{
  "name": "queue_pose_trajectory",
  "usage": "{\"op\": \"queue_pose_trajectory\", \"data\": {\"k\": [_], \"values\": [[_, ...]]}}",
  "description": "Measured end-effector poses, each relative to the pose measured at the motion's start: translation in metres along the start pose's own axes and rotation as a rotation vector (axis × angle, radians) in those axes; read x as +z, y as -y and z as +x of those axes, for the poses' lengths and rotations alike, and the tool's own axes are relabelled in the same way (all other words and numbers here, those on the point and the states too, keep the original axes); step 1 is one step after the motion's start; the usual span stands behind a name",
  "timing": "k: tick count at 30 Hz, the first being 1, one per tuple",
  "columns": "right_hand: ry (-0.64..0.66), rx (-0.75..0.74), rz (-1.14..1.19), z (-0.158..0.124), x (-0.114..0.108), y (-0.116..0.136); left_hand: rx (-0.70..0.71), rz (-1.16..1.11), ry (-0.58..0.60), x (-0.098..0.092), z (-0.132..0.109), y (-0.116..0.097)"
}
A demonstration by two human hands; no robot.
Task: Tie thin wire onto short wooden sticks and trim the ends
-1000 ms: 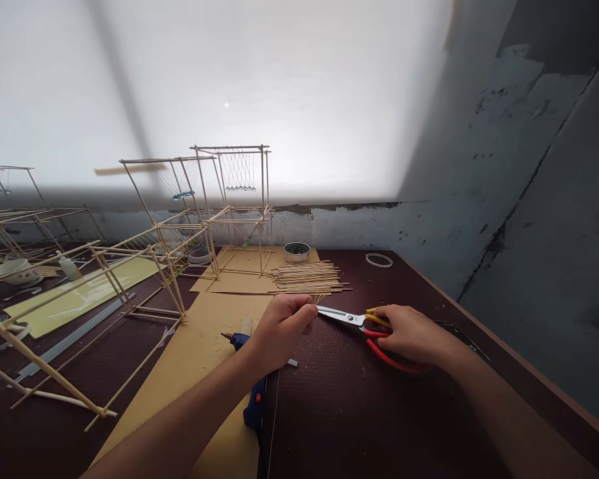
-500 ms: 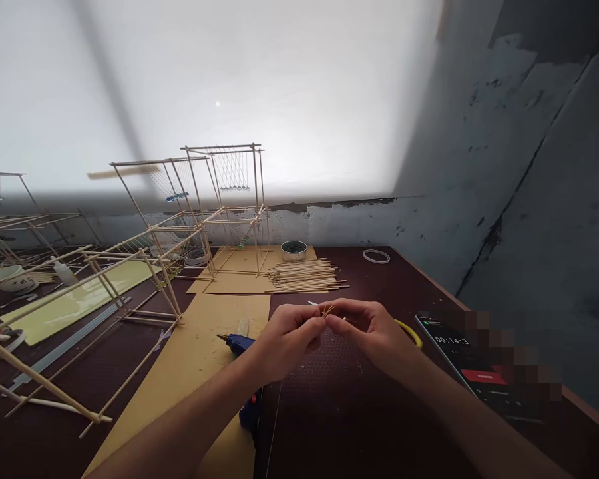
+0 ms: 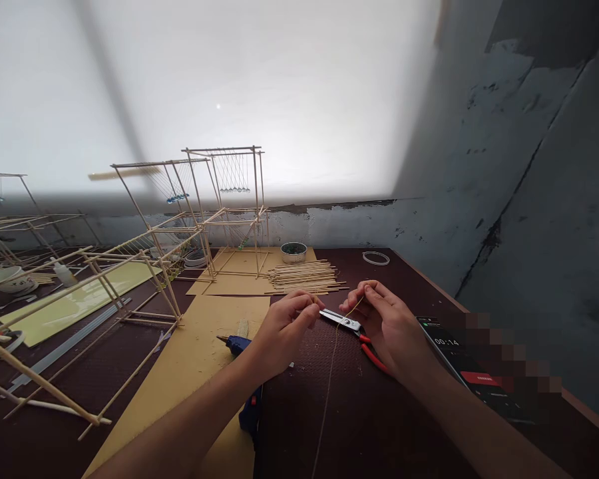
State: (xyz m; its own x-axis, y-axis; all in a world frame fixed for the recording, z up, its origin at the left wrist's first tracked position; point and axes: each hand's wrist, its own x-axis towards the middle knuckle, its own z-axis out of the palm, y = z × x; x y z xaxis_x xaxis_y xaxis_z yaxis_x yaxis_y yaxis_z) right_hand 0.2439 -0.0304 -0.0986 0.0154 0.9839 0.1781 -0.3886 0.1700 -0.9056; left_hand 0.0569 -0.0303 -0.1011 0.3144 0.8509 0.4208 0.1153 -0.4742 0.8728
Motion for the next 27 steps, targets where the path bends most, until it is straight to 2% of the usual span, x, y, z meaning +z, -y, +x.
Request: {"op": "queue_pose_trajectory", "data": {"k": [3, 6, 13, 22, 27], "values": [[0.067, 0.125, -0.117, -0.002, 0.001, 0.002, -0.083, -0.021, 0.057, 0.003, -0.002, 0.003], [0.112, 0.17, -0.281, -0.01, 0.005, 0.004, -0.114, -0.057, 0.126, 0.005, -0.004, 0.004], [0.151, 0.067, -0.362, -0.011, 0.007, -0.002, -0.138, -0.096, 0.205, 0.007, -0.007, 0.002], [0.155, 0.14, -0.393, -0.003, 0.003, -0.012, -0.131, 0.037, 0.198, 0.005, -0.003, 0.006], [0.191, 0.06, -0.444, -0.007, 0.005, -0.008, -0.137, 0.051, 0.214, 0.004, -0.004, 0.003]]}}
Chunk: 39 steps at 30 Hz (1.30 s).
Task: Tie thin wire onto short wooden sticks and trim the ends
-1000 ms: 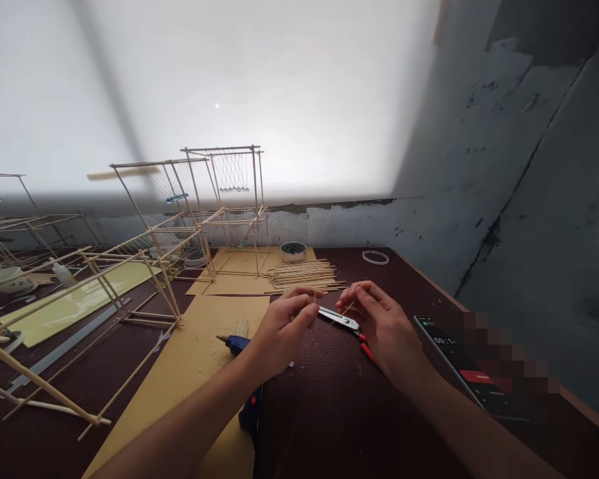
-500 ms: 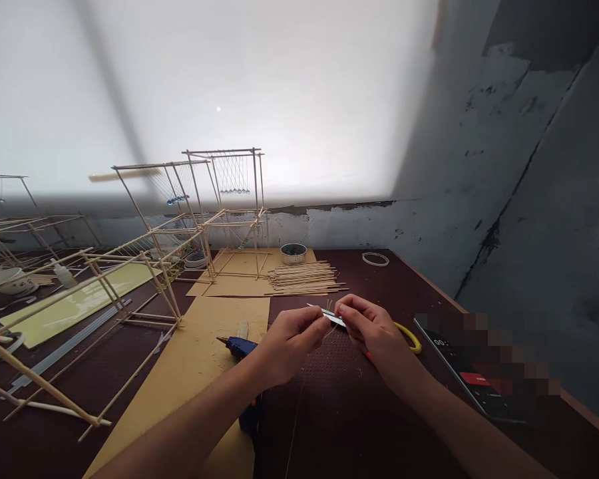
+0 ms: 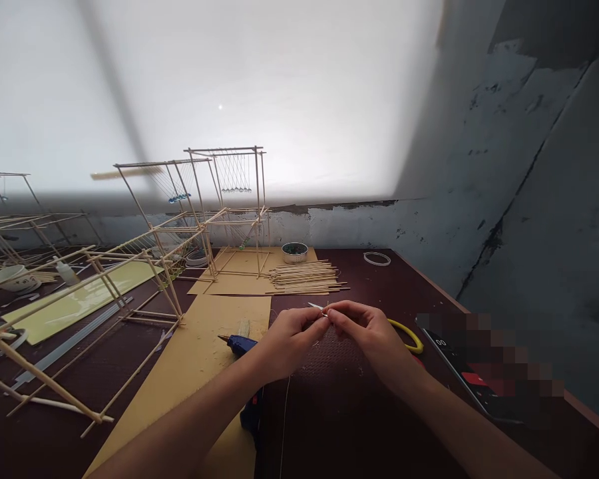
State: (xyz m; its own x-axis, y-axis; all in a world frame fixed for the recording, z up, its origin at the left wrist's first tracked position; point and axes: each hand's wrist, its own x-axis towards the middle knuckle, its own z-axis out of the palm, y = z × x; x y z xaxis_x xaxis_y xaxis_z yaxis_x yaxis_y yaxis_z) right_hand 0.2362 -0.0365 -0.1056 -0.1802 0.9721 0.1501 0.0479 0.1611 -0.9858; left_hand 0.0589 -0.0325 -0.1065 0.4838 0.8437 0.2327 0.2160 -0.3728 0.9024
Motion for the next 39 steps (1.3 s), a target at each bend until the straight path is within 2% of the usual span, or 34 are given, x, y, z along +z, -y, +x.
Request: {"op": "queue_pose_trajectory", "data": {"k": [9, 14, 19, 23, 28, 32, 35, 37, 39], "values": [[-0.053, -0.055, 0.014, 0.003, -0.005, -0.002, 0.02, 0.031, 0.007, -0.002, 0.0, 0.003], [-0.281, -0.083, 0.128, 0.012, -0.02, -0.008, -0.014, 0.066, -0.036, -0.008, 0.003, 0.002], [-0.532, -0.161, 0.114, 0.026, -0.046, -0.013, -0.028, 0.099, -0.102, -0.019, 0.006, 0.006], [-0.61, -0.162, 0.112, 0.033, -0.058, -0.016, -0.044, 0.122, -0.15, -0.028, 0.009, 0.011], [-0.68, -0.203, 0.141, 0.034, -0.059, -0.013, -0.081, 0.26, -0.145, -0.041, 0.017, 0.018], [-0.828, -0.298, 0.196, 0.031, -0.06, -0.003, -0.081, 0.605, -0.118, -0.06, 0.029, 0.027], [-0.915, -0.376, 0.238, 0.027, -0.062, 0.01, -0.054, 0.722, -0.131, -0.076, 0.047, 0.03], [-0.925, -0.403, 0.247, 0.024, -0.061, 0.016, -0.045, 0.77, -0.14, -0.084, 0.064, 0.027], [-0.877, -0.395, 0.251, 0.022, -0.058, 0.019, -0.028, 0.795, -0.146, -0.087, 0.084, 0.019]]}}
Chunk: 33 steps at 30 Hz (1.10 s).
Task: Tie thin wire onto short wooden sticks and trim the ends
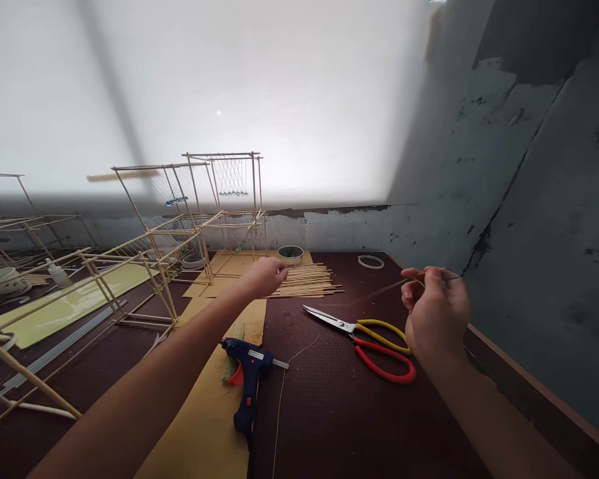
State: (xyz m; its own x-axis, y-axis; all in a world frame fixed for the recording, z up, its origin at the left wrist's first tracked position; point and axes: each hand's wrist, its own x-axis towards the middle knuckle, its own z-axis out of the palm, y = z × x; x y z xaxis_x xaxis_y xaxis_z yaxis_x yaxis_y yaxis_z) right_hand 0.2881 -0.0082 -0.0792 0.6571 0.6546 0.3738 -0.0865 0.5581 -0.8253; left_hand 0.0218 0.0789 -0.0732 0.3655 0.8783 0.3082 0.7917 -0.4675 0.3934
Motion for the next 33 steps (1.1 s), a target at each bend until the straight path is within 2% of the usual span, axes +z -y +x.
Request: {"op": "queue_pose_trajectory", "data": {"k": [6, 9, 12, 16, 20, 23, 27, 33], "values": [[0.25, 0.165, -0.056, -0.014, 0.003, -0.012, 0.109, 0.003, -0.089, -0.008, 0.059, -0.033], [0.289, 0.191, -0.073, -0.018, 0.003, -0.016, 0.104, 0.052, -0.119, 0.0, 0.075, -0.032], [0.302, 0.217, -0.074, -0.018, 0.002, -0.015, 0.045, 0.156, -0.046, 0.016, 0.079, -0.013], [0.307, 0.237, -0.076, -0.017, 0.002, -0.013, -0.021, 0.31, 0.123, 0.038, 0.07, 0.019], [0.327, 0.265, -0.092, -0.018, 0.004, -0.012, -0.053, 0.404, 0.232, 0.044, 0.06, 0.034], [0.341, 0.276, -0.098, -0.019, 0.005, -0.011, -0.076, 0.431, 0.246, 0.04, 0.059, 0.036], [0.35, 0.281, -0.106, -0.019, 0.004, -0.012, -0.078, 0.406, 0.196, 0.035, 0.066, 0.03], [0.349, 0.29, -0.133, -0.018, 0.003, -0.012, -0.019, 0.273, 0.125, 0.04, 0.094, 0.003]]}}
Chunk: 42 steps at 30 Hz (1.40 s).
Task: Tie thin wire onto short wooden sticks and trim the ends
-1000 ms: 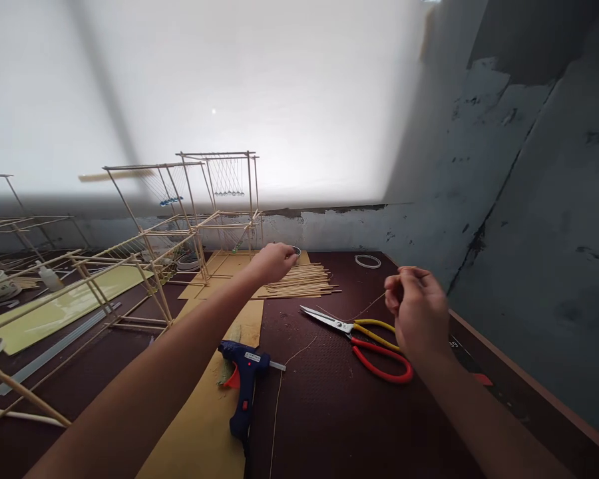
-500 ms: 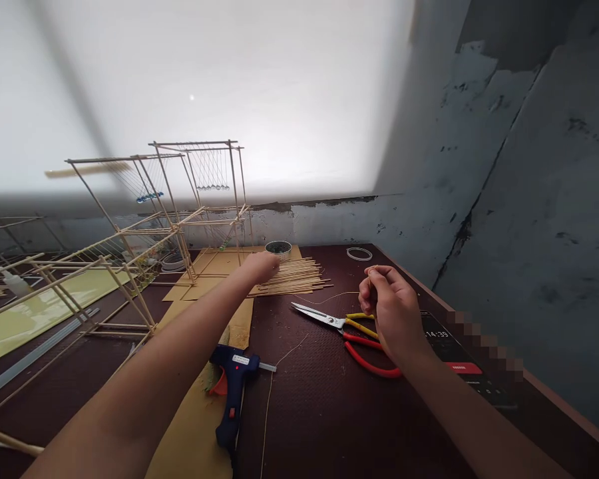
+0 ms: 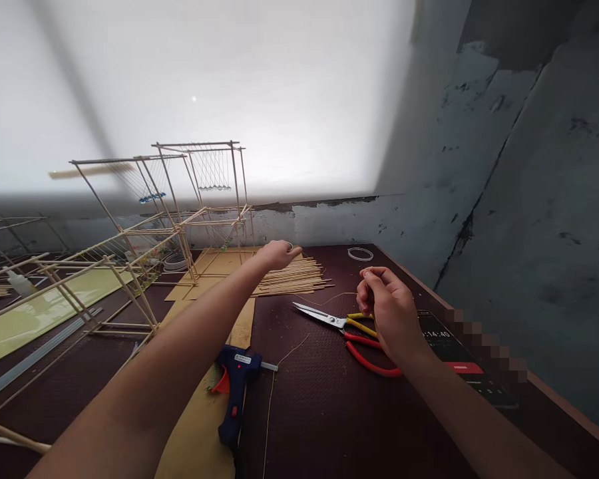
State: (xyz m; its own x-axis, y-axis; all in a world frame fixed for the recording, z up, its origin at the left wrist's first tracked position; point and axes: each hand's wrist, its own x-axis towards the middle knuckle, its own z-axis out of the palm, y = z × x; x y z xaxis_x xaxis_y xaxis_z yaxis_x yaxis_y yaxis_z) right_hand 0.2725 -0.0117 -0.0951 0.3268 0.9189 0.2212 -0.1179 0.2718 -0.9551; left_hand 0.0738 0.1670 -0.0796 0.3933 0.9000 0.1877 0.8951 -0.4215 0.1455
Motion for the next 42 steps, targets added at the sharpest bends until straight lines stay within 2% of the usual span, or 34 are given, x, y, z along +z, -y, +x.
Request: {"op": "queue_pose_trajectory", "data": {"k": [4, 7, 10, 14, 17, 20, 23, 26, 29, 32, 34, 38, 40, 42], "values": [[-0.003, 0.004, 0.002, 0.0, -0.001, 0.0, 0.075, -0.042, -0.098, -0.004, 0.013, -0.023], [-0.001, -0.009, -0.006, 0.0, -0.002, -0.001, 0.099, -0.025, -0.144, -0.005, 0.014, -0.03], [0.006, -0.012, -0.009, 0.0, -0.002, -0.003, 0.084, 0.035, -0.106, 0.0, 0.009, -0.025], [0.017, -0.008, -0.007, 0.001, -0.002, -0.005, 0.053, 0.149, 0.013, 0.011, -0.003, -0.009], [0.037, 0.003, 0.0, 0.002, -0.002, -0.008, 0.038, 0.215, 0.055, 0.016, -0.012, 0.001], [0.08, 0.016, 0.002, 0.003, -0.002, -0.01, 0.035, 0.258, 0.037, 0.012, -0.019, 0.003], [0.098, 0.015, -0.015, 0.003, -0.001, -0.01, 0.063, 0.255, 0.014, -0.001, -0.027, -0.005], [0.065, -0.007, -0.066, 0.003, -0.001, -0.006, 0.132, 0.195, 0.071, -0.016, -0.044, -0.021], [0.022, -0.031, -0.106, 0.003, -0.002, -0.001, 0.234, 0.106, 0.232, -0.022, -0.077, -0.04], [0.009, -0.062, -0.076, 0.002, -0.001, 0.001, 0.292, 0.017, 0.422, -0.016, -0.117, -0.054], [0.012, -0.078, -0.049, 0.002, 0.0, 0.002, 0.28, 0.029, 0.461, -0.008, -0.138, -0.058], [0.015, -0.116, 0.012, 0.001, -0.001, 0.008, 0.313, 0.002, 0.402, 0.004, -0.155, -0.055], [0.064, -0.088, 0.115, 0.002, -0.005, 0.018, 0.313, -0.091, 0.313, 0.003, -0.153, -0.05], [0.172, 0.012, 0.231, 0.001, -0.011, 0.033, 0.263, -0.231, 0.18, -0.002, -0.149, -0.045]]}}
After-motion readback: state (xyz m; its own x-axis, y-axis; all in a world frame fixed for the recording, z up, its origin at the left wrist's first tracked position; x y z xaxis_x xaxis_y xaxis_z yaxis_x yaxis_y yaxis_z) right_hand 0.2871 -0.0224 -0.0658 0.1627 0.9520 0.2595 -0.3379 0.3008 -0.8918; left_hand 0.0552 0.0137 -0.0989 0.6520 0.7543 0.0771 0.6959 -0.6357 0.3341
